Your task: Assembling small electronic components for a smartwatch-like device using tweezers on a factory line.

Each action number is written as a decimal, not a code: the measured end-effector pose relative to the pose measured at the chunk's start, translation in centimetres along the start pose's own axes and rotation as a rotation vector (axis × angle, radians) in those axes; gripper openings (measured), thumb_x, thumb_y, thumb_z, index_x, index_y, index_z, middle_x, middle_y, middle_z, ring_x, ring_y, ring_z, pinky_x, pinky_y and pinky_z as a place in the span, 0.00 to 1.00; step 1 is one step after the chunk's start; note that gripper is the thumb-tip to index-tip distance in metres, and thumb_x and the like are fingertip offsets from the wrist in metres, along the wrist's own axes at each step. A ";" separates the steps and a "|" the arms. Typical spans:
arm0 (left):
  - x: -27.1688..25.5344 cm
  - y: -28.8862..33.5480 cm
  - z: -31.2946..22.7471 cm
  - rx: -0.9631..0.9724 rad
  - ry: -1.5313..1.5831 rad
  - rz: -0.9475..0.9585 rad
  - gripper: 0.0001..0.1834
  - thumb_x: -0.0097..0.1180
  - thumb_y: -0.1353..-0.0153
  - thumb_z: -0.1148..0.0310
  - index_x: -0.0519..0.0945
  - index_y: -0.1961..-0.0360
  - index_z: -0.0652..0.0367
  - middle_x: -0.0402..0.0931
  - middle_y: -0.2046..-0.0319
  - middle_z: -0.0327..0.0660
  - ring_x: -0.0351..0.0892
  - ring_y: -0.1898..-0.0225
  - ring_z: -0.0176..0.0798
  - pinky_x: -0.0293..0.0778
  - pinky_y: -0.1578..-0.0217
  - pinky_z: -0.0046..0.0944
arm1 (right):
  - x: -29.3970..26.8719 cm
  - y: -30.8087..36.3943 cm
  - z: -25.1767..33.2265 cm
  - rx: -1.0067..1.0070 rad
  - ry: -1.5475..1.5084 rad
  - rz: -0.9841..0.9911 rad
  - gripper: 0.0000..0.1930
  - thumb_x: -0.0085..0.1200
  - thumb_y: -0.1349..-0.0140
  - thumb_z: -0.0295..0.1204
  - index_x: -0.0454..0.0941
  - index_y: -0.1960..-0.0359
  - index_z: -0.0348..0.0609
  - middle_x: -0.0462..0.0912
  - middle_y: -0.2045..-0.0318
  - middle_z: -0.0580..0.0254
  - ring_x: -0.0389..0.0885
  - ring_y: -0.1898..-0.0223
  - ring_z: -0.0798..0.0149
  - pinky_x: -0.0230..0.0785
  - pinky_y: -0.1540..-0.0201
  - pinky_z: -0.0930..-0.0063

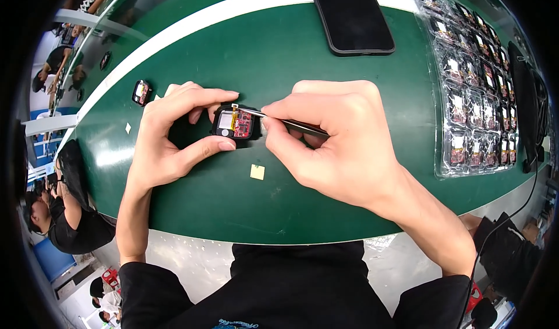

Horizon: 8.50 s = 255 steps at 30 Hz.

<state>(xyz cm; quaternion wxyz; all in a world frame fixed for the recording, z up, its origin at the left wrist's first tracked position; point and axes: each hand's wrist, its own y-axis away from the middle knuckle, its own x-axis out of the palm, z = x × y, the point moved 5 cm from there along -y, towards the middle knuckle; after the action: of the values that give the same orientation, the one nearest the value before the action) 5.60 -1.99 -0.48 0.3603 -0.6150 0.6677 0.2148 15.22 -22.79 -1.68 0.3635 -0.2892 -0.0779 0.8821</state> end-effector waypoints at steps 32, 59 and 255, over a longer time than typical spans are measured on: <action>-0.6 -0.2 1.7 0.043 0.071 0.120 0.30 0.84 0.49 0.62 0.92 0.44 0.59 0.89 0.59 0.37 0.73 0.65 0.34 0.63 0.59 0.38 | 0.1 -0.2 0.0 0.016 -0.023 0.050 0.07 0.72 0.37 0.17 0.95 0.58 0.35 0.79 0.80 0.64 0.72 0.79 0.74 0.56 0.76 0.73; -0.5 -0.4 0.6 0.154 -0.004 0.114 0.25 0.84 0.47 0.63 0.92 0.49 0.61 0.90 0.60 0.41 0.83 0.61 0.41 0.67 0.55 0.40 | 0.4 0.0 0.0 0.017 -0.021 0.056 0.08 0.71 0.39 0.16 0.95 0.59 0.35 0.80 0.80 0.65 0.71 0.80 0.75 0.56 0.76 0.74; -0.4 -0.7 0.7 0.150 -0.011 0.113 0.28 0.85 0.47 0.55 0.93 0.48 0.60 0.90 0.60 0.39 0.80 0.65 0.37 0.65 0.60 0.38 | 0.1 0.2 0.1 0.002 0.006 0.059 0.08 0.72 0.38 0.16 0.95 0.59 0.35 0.84 0.79 0.62 0.75 0.80 0.74 0.59 0.76 0.75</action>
<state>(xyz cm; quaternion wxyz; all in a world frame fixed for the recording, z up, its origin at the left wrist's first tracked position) 6.43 -1.31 -0.56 0.3962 -0.5467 0.7134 0.1875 14.95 -22.91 -1.69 0.3379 -0.2936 -0.0672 0.8917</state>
